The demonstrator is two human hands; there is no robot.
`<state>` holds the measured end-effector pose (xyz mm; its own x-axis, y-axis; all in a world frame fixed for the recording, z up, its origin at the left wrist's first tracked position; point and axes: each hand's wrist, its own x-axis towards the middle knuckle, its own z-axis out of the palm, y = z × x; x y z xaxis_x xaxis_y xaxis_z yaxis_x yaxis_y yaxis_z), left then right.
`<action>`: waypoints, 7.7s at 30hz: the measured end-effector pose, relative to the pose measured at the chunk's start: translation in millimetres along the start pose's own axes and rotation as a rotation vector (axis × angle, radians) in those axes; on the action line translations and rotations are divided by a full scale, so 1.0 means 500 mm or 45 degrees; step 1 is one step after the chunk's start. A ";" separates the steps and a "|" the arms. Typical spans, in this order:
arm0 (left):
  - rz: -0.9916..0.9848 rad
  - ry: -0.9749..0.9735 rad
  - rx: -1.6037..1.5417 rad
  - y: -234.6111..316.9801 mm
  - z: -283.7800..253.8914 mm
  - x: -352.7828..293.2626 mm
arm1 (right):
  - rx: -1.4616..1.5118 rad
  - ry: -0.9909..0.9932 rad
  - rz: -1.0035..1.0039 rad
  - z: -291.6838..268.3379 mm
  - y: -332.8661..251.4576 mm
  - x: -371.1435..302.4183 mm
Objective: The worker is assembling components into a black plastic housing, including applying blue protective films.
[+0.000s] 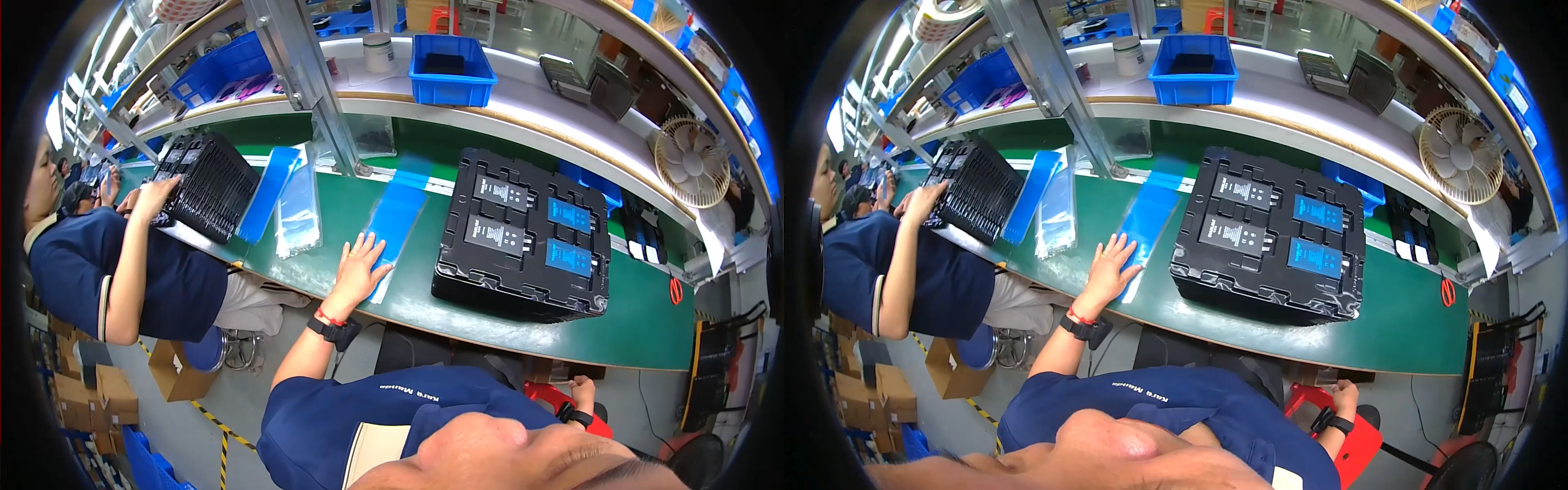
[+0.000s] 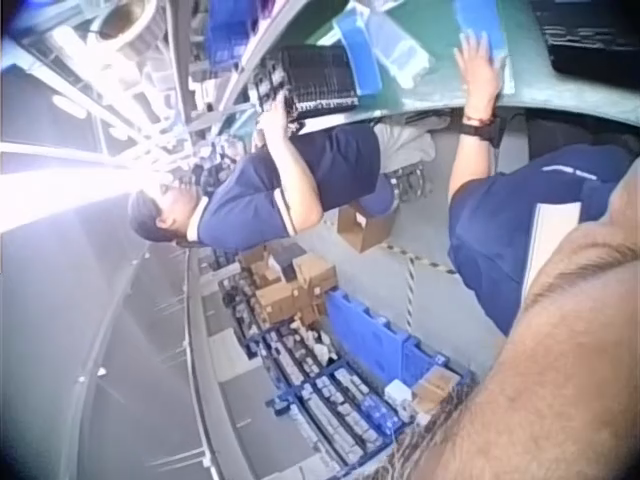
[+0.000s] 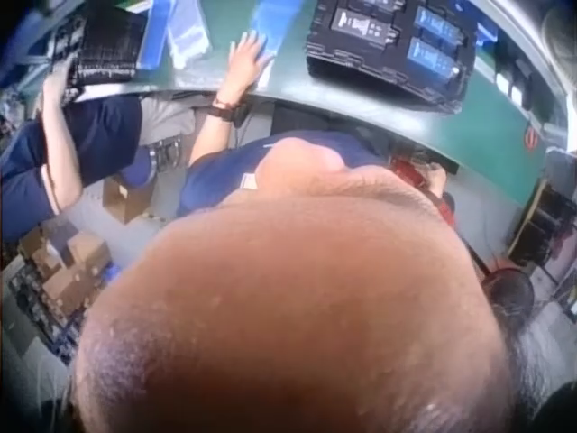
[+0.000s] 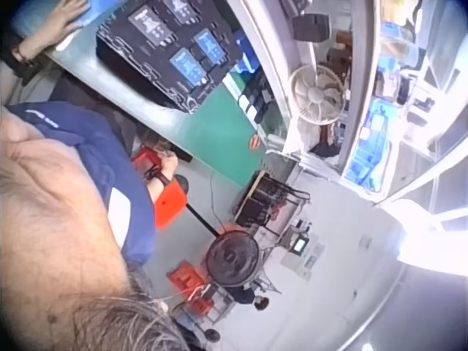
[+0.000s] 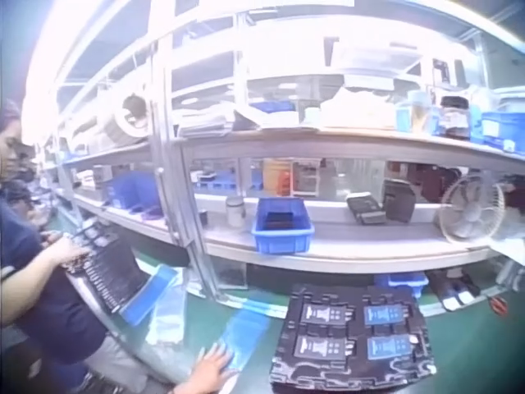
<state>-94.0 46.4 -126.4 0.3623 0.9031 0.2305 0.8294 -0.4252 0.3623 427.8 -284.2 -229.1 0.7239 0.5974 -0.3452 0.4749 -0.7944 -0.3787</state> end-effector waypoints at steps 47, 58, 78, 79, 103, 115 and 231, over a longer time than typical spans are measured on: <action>0.460 0.008 -1.988 0.248 -0.223 0.289 | 1.380 -0.598 -1.309 -0.254 -1.011 -0.094; 0.418 0.062 -2.025 0.277 -0.221 0.285 | 0.306 0.140 -1.896 -0.271 -0.981 -0.114; 0.528 0.205 -1.646 0.263 -0.207 0.275 | 0.561 0.303 -2.069 -0.274 -0.979 -0.137; 0.552 0.226 -1.605 0.260 -0.208 0.274 | 0.558 0.288 -2.102 -0.275 -0.979 -0.138; 0.180 0.667 -1.604 0.181 -0.263 0.278 | 0.886 -0.552 -1.205 -0.350 -0.953 -0.094; 0.169 0.631 -1.672 0.171 -0.282 0.278 | 0.905 -0.858 -0.691 -0.268 -0.948 0.006; 0.207 0.523 -1.605 0.179 -0.285 0.266 | 0.809 -0.960 -0.622 -0.253 -0.876 -0.127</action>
<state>-32.1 119.7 65.1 0.0806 0.8484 0.5232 -0.2484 -0.4913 0.8348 237.3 11.7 67.2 -0.0658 0.9178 -0.3916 0.1264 -0.3816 -0.9156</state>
